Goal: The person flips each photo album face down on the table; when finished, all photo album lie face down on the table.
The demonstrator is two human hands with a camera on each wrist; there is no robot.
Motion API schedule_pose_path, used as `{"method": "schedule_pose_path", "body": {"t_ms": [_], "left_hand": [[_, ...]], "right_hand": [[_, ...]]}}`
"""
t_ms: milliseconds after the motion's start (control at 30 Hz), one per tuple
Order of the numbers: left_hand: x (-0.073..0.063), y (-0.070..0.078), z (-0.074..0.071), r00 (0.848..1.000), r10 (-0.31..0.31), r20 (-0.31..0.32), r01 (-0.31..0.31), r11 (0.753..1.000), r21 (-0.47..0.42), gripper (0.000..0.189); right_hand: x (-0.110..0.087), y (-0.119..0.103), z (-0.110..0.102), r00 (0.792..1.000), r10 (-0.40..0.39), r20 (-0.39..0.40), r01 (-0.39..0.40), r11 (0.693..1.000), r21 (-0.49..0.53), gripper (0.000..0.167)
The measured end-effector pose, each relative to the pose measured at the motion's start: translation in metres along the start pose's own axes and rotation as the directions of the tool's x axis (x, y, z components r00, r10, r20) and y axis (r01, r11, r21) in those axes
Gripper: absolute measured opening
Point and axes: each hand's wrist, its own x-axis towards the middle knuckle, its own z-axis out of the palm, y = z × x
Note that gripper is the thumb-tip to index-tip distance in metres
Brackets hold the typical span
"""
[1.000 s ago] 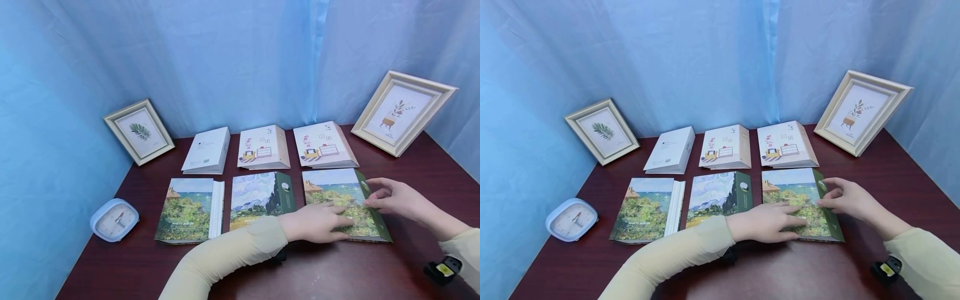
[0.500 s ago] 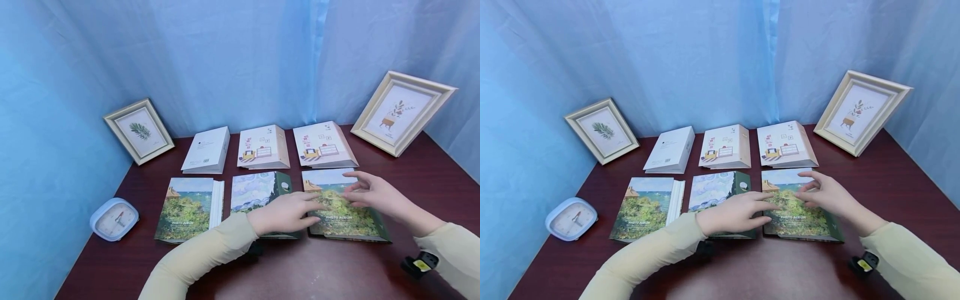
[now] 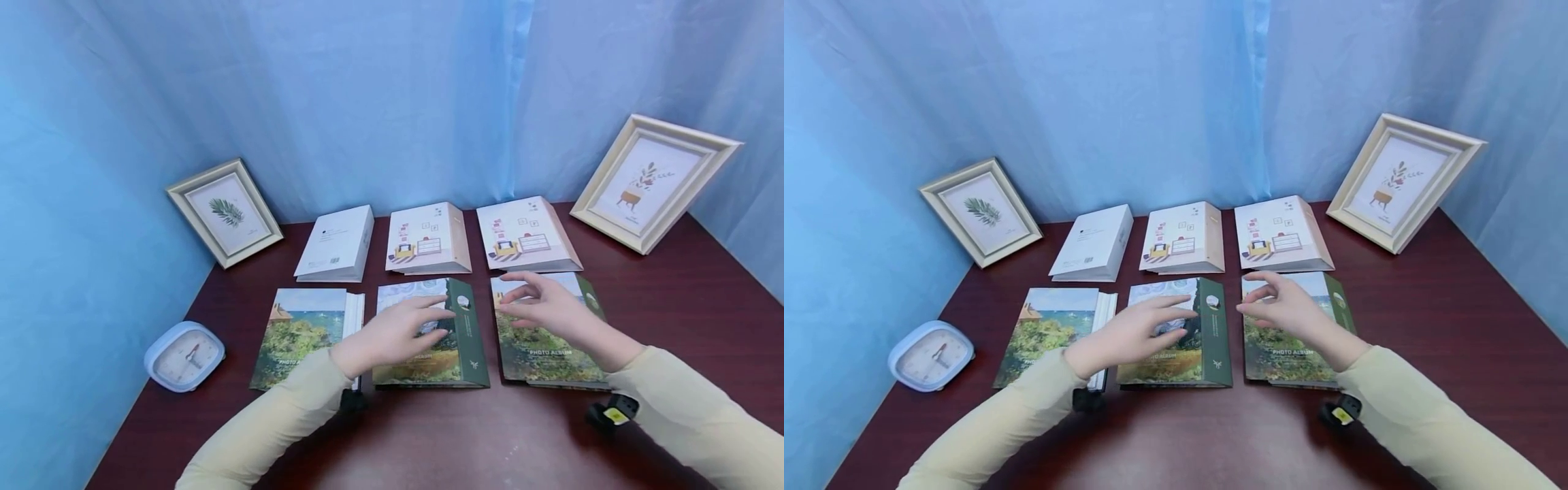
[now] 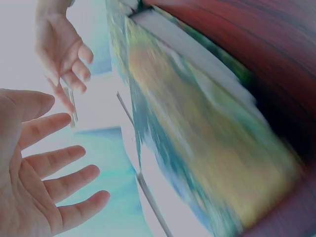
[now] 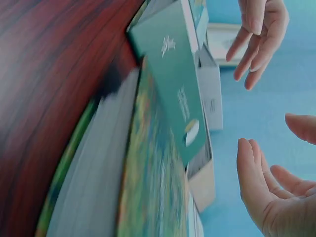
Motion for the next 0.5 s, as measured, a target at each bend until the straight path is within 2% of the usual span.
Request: {"method": "schedule_pose_path", "body": {"t_ms": [167, 267, 367, 500], "left_hand": [[-0.03, -0.021, -0.01, 0.995, -0.052, -0.083, 0.052, 0.999, 0.0, 0.036], [-0.047, -0.033, -0.015, 0.986, -0.104, -0.129, 0.106, 0.994, 0.01, 0.035], [-0.062, -0.043, -0.018, 0.971, -0.165, -0.174, 0.169, 0.986, 0.006, 0.035], [-0.079, -0.059, -0.02, 0.94, -0.217, -0.262, 0.219, 0.975, -0.023, 0.037]], "right_hand": [[0.014, -0.012, 0.023, 1.0, -0.018, 0.022, 0.016, 0.996, 0.082, 0.065], [0.022, -0.019, 0.034, 0.999, -0.024, 0.047, 0.019, 0.993, 0.113, 0.065], [0.028, -0.026, 0.044, 0.997, -0.021, 0.08, 0.012, 0.993, 0.119, 0.066], [0.037, -0.033, 0.057, 0.991, -0.003, 0.134, -0.015, 0.991, 0.131, 0.07]]}}
